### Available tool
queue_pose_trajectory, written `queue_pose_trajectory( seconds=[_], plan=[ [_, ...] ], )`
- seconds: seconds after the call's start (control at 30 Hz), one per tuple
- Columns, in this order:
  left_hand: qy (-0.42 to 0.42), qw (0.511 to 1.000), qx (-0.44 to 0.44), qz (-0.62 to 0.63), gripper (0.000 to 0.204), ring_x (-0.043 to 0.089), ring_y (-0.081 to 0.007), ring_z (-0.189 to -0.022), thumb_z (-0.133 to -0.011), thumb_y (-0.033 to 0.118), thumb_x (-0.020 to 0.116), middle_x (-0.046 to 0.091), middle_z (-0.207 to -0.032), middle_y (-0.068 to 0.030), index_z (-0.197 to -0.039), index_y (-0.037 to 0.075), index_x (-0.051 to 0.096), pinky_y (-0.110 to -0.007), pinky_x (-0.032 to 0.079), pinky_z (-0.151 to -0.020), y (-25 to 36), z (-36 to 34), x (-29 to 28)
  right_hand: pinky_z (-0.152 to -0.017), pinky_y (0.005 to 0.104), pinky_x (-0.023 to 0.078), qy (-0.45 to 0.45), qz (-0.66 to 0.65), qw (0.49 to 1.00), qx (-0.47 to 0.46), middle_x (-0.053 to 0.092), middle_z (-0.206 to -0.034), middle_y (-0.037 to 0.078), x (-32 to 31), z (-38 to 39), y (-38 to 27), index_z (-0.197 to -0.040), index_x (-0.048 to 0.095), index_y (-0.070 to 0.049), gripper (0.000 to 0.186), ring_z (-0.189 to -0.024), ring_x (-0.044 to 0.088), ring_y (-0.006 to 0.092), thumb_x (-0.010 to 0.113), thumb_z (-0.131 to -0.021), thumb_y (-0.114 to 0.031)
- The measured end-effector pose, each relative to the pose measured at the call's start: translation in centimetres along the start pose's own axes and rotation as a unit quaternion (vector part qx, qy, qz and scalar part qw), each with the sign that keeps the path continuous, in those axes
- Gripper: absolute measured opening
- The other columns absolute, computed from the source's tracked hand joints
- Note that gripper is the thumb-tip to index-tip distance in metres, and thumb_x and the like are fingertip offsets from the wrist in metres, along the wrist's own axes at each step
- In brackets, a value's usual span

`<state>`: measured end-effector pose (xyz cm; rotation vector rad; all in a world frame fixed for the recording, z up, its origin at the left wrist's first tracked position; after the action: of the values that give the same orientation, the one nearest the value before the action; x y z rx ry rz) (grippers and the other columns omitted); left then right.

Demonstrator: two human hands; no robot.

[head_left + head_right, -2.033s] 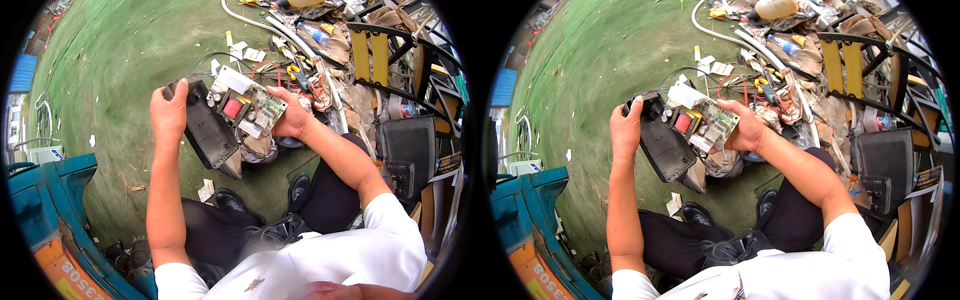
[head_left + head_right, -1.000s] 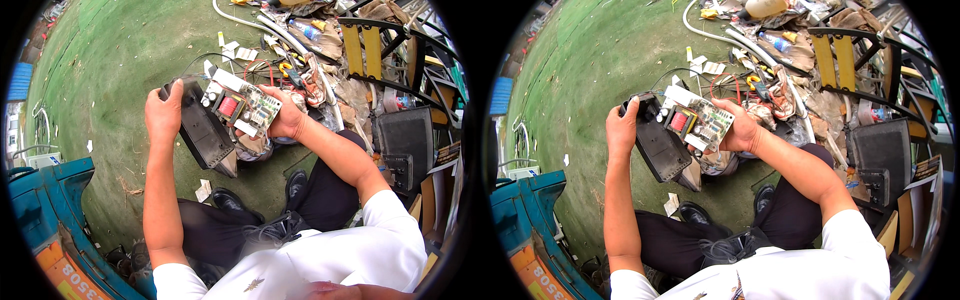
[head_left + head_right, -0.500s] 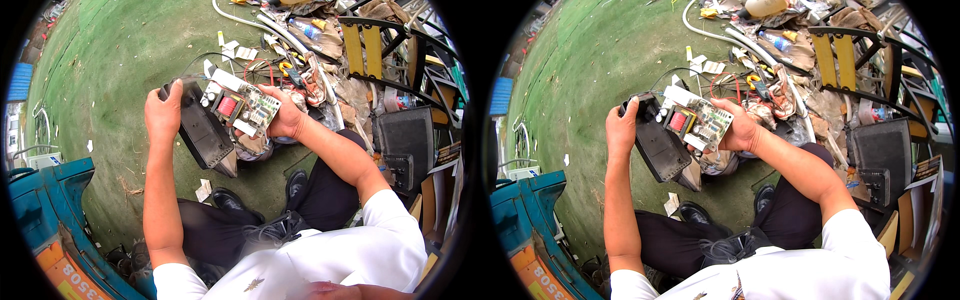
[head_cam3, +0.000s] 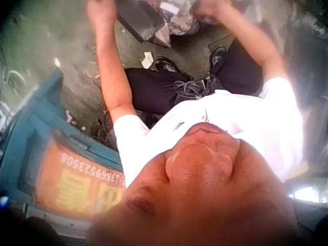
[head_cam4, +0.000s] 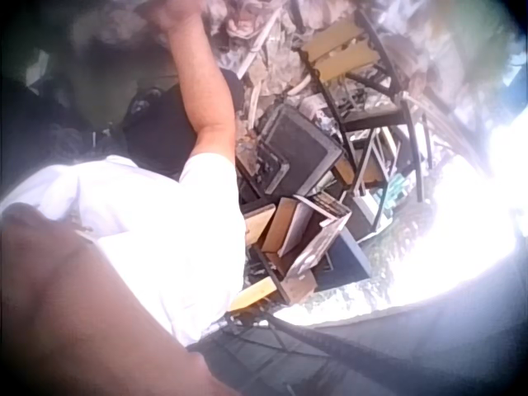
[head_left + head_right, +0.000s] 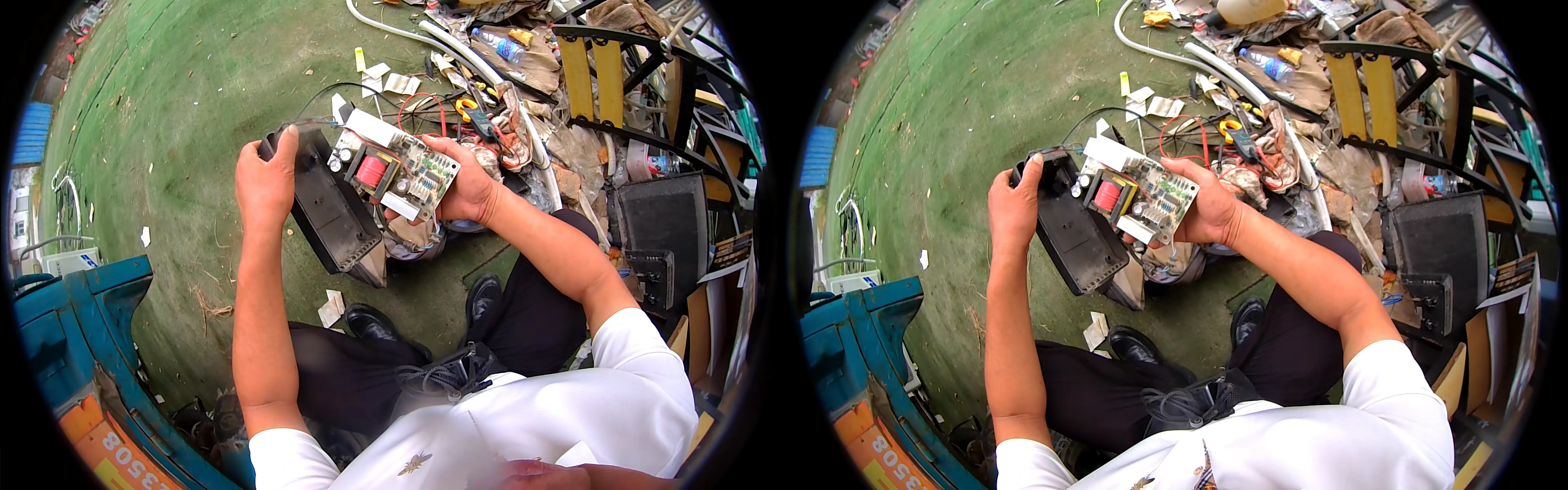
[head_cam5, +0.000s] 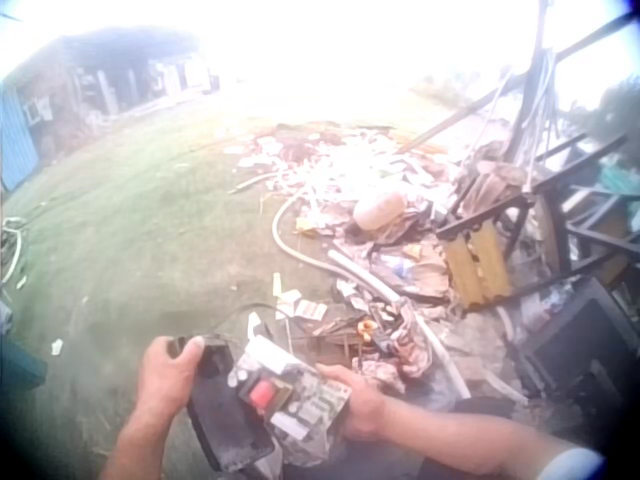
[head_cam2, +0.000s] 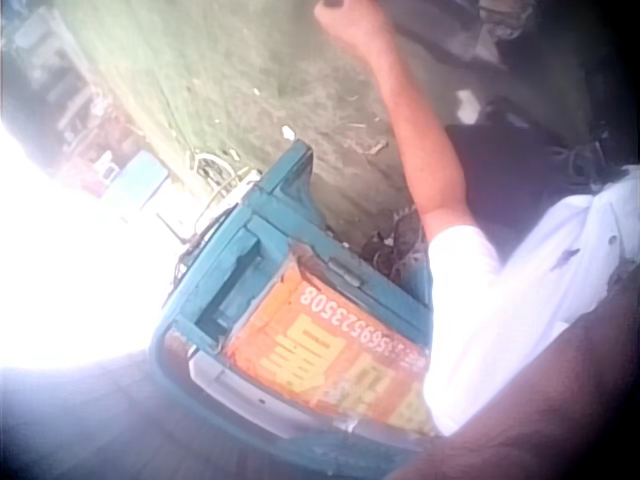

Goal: The person sits on the ground and uses a multimeter to test a circuit board. They place the board into a plastic housing, remove it, and continue testing with the multimeter probes. The person then stands up and walks through a yard filled with discarded appliances.

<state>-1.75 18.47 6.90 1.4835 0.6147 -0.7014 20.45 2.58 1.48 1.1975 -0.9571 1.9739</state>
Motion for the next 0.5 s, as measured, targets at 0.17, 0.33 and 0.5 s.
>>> queue_pose_trajectory(
  seconds=[0.17, 0.33, 0.5],
  plan=[
    [-0.058, 0.996, -0.064, -0.018, 0.074, 0.068, -0.031, -0.103, -0.084, 0.059, 0.07, 0.071, -0.109, -0.021, -0.118, -0.007, 0.065, -0.039, 0.05, -0.094, 0.76, 0.17, -0.43, -0.07, 0.045, 0.063, 0.003, 0.007, 1.0, -0.004, 0.056, -0.138, 0.029, -0.16, -0.06, -0.03, -0.155, 0.039, -0.014, 0.069, -0.109, 0.066, 0.0506, 0.037, -0.099, -0.055],
    [-0.064, 0.995, -0.07, -0.012, 0.075, 0.068, -0.0315, -0.104, -0.084, 0.059, 0.069, 0.071, -0.11, -0.0212, -0.12, -0.007, 0.064, -0.039, 0.05, -0.095, 0.32, 0.01, -0.21, -0.069, 0.0457, 0.063, 0.014, 0.003, 1.0, -0.003, 0.057, -0.139, 0.026, 0.03, -0.03, 0.02, -0.155, 0.04, -0.014, 0.069, -0.108, 0.066, 0.0507, 0.038, -0.099, -0.054],
    [-0.059, 0.996, -0.063, -0.022, 0.078, 0.068, -0.0319, -0.105, -0.085, 0.059, 0.069, 0.07, -0.112, -0.0221, -0.122, -0.009, 0.063, -0.04, 0.05, -0.095, 0.2, -0.1, -0.15, -0.07, 0.0467, 0.063, 0.016, 0.005, 1.0, -0.002, 0.058, -0.139, 0.022, -0.15, -0.11, 0.04, -0.154, 0.041, -0.014, 0.068, -0.108, 0.066, 0.0502, 0.039, -0.098, -0.053]
  ],
)
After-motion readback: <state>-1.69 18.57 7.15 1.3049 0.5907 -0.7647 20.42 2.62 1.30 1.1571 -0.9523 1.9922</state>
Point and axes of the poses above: each hand's wrist, its own z-axis away from the middle knuckle, its own x-axis out of the palm, y = z × x, the point moved 3 cm from there along -z, towards the middle knuckle
